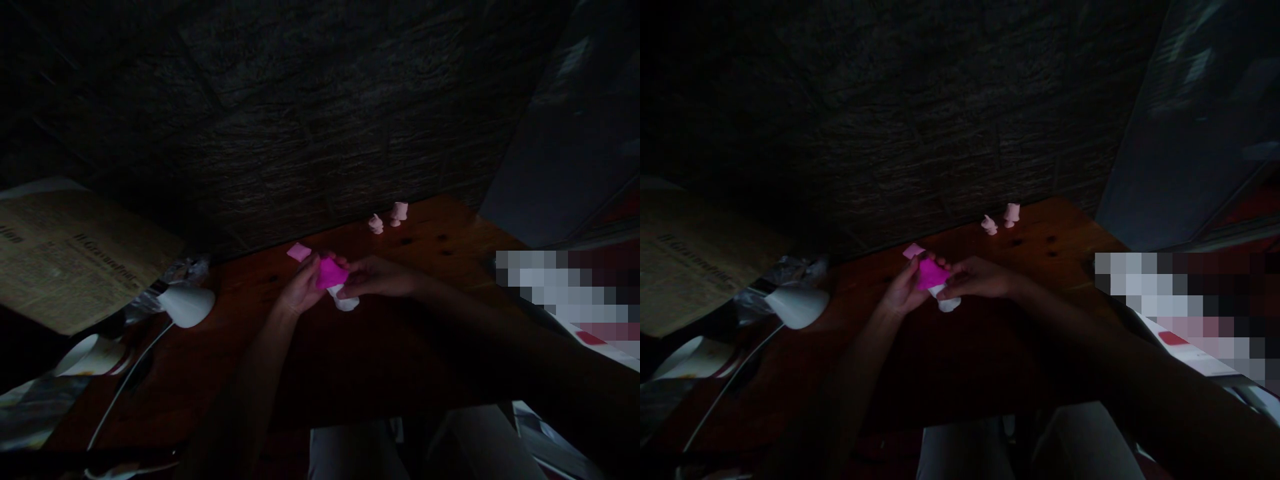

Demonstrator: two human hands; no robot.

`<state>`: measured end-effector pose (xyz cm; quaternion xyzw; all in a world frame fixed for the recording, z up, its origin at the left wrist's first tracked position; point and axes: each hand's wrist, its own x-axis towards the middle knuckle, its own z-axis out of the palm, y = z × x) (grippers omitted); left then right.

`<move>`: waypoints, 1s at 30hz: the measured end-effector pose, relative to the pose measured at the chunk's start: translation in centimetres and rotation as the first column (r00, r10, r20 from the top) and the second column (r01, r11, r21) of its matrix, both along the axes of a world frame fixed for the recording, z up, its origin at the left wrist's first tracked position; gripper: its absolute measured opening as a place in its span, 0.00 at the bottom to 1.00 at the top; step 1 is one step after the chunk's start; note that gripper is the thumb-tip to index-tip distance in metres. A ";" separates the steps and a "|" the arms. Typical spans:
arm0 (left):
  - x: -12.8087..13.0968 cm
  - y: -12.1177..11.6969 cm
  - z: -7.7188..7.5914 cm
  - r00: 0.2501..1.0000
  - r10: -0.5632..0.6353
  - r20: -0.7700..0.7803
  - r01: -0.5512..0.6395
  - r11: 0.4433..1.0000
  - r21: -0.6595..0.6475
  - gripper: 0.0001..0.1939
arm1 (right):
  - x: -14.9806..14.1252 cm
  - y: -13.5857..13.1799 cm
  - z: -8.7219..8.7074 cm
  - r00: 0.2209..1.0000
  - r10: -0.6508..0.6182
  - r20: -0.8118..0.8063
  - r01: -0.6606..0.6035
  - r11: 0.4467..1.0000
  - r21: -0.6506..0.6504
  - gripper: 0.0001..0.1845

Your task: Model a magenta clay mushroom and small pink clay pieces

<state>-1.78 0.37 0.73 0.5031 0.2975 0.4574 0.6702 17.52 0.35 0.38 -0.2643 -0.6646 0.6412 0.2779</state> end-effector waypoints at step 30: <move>1.1 0.6 -0.3 0.861 0.494 -0.120 -0.456 0.854 0.250 0.15 | 0.3 0.6 -0.4 0.855 -0.451 0.256 0.269 0.808 0.524 0.11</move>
